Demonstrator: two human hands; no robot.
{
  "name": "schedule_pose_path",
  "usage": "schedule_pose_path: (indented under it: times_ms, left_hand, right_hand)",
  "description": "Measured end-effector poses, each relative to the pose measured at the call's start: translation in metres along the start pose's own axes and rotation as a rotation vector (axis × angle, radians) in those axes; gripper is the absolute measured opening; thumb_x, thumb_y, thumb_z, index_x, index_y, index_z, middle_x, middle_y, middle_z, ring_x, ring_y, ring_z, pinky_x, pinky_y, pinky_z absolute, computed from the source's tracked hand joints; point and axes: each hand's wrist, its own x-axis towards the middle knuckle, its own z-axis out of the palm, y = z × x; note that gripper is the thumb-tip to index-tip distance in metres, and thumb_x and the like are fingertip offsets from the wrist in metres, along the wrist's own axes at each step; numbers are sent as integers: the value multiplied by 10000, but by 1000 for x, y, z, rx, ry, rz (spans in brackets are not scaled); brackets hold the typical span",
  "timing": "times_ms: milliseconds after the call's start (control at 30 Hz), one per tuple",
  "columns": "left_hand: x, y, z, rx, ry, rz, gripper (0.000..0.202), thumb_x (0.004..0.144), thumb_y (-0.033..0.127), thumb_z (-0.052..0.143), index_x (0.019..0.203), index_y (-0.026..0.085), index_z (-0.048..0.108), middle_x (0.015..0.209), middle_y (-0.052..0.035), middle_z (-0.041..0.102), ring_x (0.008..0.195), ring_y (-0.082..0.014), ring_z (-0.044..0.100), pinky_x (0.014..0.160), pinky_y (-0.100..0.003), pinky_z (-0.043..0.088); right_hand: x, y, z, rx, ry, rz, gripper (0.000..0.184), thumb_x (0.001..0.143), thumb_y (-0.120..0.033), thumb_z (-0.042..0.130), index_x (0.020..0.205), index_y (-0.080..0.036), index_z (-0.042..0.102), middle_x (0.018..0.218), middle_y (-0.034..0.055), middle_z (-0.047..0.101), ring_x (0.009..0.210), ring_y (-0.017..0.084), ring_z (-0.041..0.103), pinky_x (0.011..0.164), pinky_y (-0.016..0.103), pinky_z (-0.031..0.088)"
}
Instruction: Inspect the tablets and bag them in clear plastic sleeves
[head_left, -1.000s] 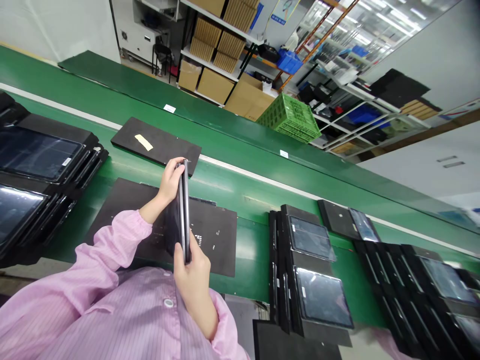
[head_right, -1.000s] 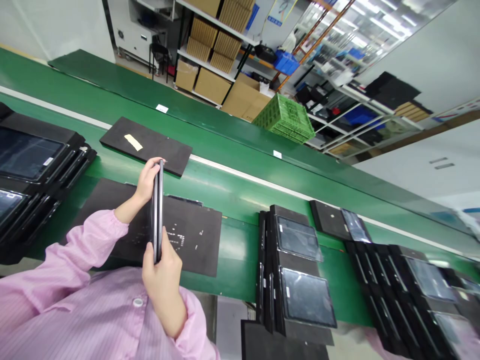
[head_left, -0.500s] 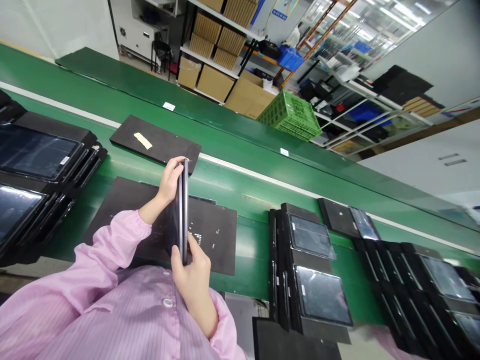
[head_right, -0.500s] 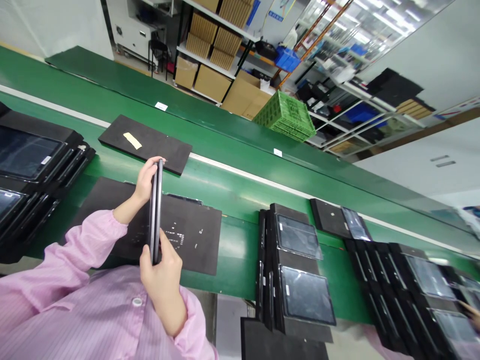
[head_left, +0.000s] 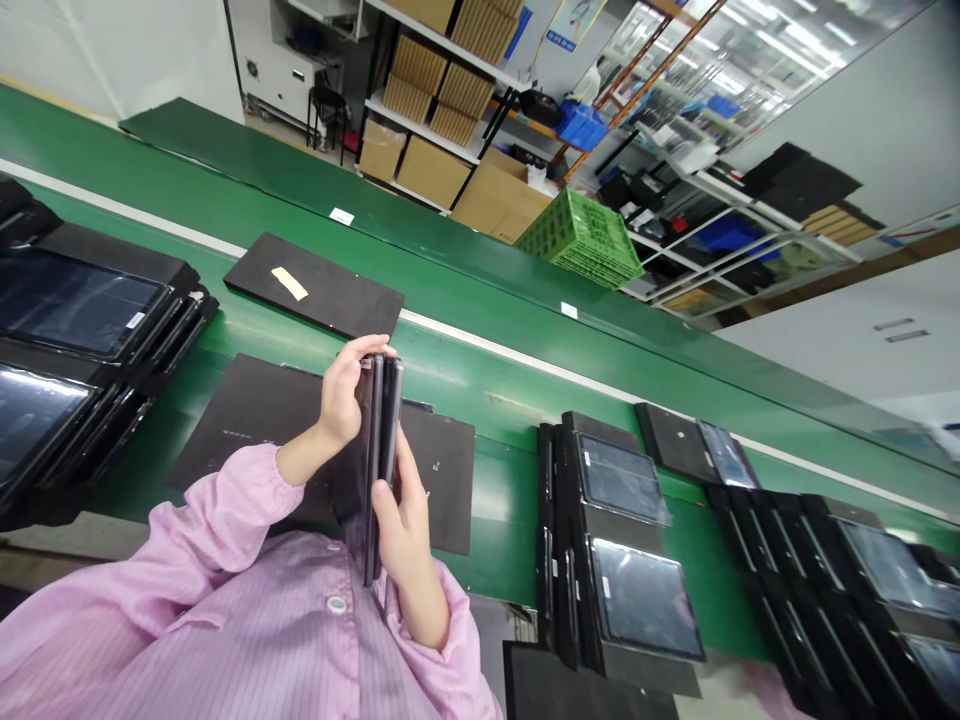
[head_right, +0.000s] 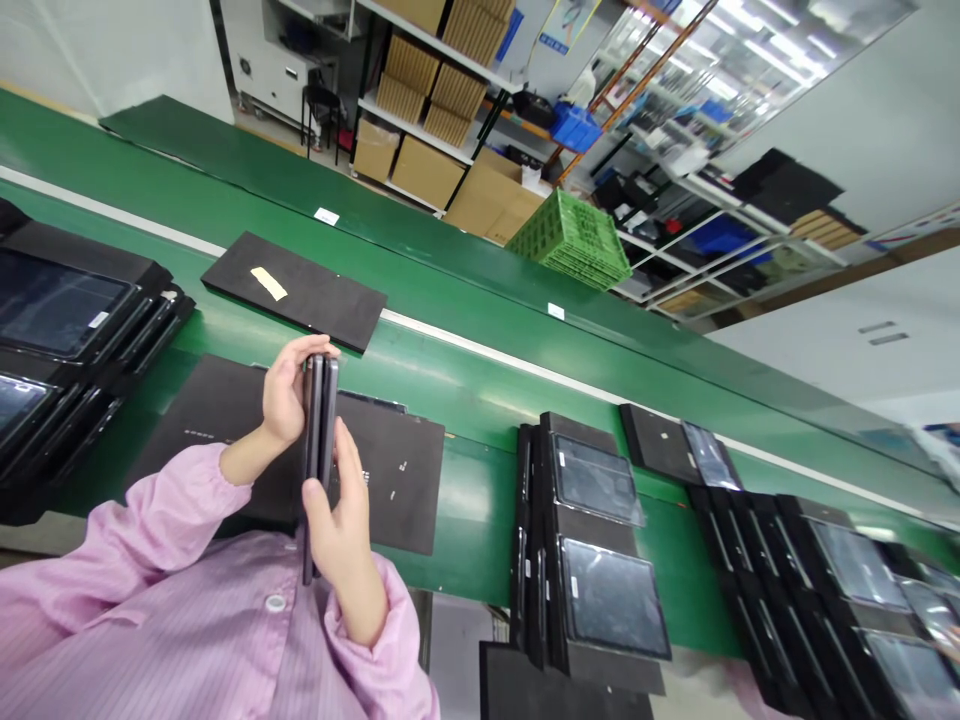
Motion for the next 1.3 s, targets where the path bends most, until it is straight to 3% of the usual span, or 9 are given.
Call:
schedule_pose_path:
  times_ms: [167,300,500,633,867,1033,1167,1300]
  left_hand:
    - [-8,10,9,-19,118,85,423,990,405,416,965,162,762,970,-89,762,944,-222,710,864,-342,560]
    - [-11,12,11,-15,143,132,410,993,377,421,958,160,766,937,-82,761,925,-219,720,853,-347,573]
    - [-19,22,10,77,98,235,462,1007,342,354,995,226,801,1049,-39,759,1001,-191,697,900,-315,554]
    - [-21,25,11,56,135,324,450,991,339,352,1051,233,784,1011,-27,777,1019,-212,707,922,-365,559]
    - [-11,13,14,96,64,277,355,981,298,440,1114,190,751,963,-43,774,947,-197,719,864,-331,578]
    - [-7,10,18,135,59,300,341,980,273,449,988,201,782,1017,-45,760,970,-187,705,892,-313,557]
    - [-9,11,20,131,48,251,331,971,288,455,984,182,768,965,-56,757,921,-197,717,855,-331,569]
    - [-12,10,19,83,78,149,299,951,305,465,1064,191,717,924,-51,756,947,-218,714,917,-375,545]
  right_hand:
    - [-2,0,11,127,93,25,479,1062,-404,399,1513,-250,438,1537,35,445,1431,196,428,1192,377,391]
    - [-8,-1,19,148,133,10,461,1058,-363,423,1506,-256,452,1526,29,455,1426,203,434,1187,371,399]
    - [-20,-9,22,80,134,-33,483,1062,-302,404,1542,-255,384,1550,30,427,1464,196,374,1212,388,359]
    - [-21,-12,22,64,136,-56,473,1061,-281,410,1534,-298,393,1560,-2,411,1460,174,380,1219,359,343]
    - [-4,-2,23,118,202,-8,472,1072,-369,368,1500,-191,458,1519,59,462,1416,197,448,1168,368,423]
    - [-3,-1,21,123,217,-26,454,1072,-349,374,1500,-226,459,1522,38,461,1420,175,438,1174,339,411]
    - [-6,0,23,80,208,-65,500,1046,-317,448,1538,-249,391,1541,40,437,1429,184,426,1175,343,407]
    - [-9,1,24,25,199,-66,582,1006,-289,529,1557,-254,347,1541,57,442,1421,213,442,1165,370,423]
